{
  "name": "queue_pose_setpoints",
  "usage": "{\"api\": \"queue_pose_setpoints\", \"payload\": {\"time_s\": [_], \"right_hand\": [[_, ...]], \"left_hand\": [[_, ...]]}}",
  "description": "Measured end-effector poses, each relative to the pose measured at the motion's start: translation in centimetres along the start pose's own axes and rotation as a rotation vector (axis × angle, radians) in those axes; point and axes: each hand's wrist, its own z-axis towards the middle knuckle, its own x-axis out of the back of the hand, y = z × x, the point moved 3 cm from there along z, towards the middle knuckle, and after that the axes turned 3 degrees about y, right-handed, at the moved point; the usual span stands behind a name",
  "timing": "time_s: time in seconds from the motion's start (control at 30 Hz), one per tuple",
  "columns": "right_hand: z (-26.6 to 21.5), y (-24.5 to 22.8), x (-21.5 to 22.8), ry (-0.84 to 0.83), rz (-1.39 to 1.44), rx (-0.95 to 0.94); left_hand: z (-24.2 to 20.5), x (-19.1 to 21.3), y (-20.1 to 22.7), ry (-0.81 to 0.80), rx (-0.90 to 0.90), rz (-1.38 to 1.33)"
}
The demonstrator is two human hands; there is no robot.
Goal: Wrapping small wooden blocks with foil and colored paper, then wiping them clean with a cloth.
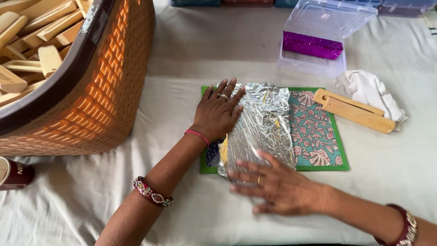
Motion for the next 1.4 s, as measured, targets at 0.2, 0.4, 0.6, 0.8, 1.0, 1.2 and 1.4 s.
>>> {"api": "queue_pose_setpoints", "payload": {"time_s": [0.2, 0.4, 0.6, 0.8, 1.0, 1.2, 1.4], "right_hand": [[-3.7, 2.5, 1.3, 0.17, 0.592, -0.448], [3.0, 10.2, -2.6, 0.095, -0.094, -0.618], [1.4, 10.4, -1.2, -0.071, -0.062, -0.777], [1.1, 10.5, -1.8, -0.067, -0.083, -0.756], [0.6, 9.7, -0.6, 0.09, -0.171, -0.565], [-0.3, 11.8, -1.7, -0.04, 0.035, -0.727], [-2.2, 13.6, -1.1, -0.135, -0.069, -0.694]], "left_hand": [[0.1, -0.3, -0.1, 0.035, -0.017, -0.005], [-0.1, 0.2, 0.2, 0.027, 0.002, 0.006], [-0.3, 1.5, -1.2, 0.0, 0.086, 0.008], [-1.0, 1.7, -3.4, 0.199, 0.206, 0.217], [-2.2, 3.8, 11.3, 0.26, -0.113, -0.422], [0.5, -1.5, 9.7, 0.039, 0.127, -0.288], [0.1, -1.8, 8.1, 0.028, 0.058, -0.06]]}}
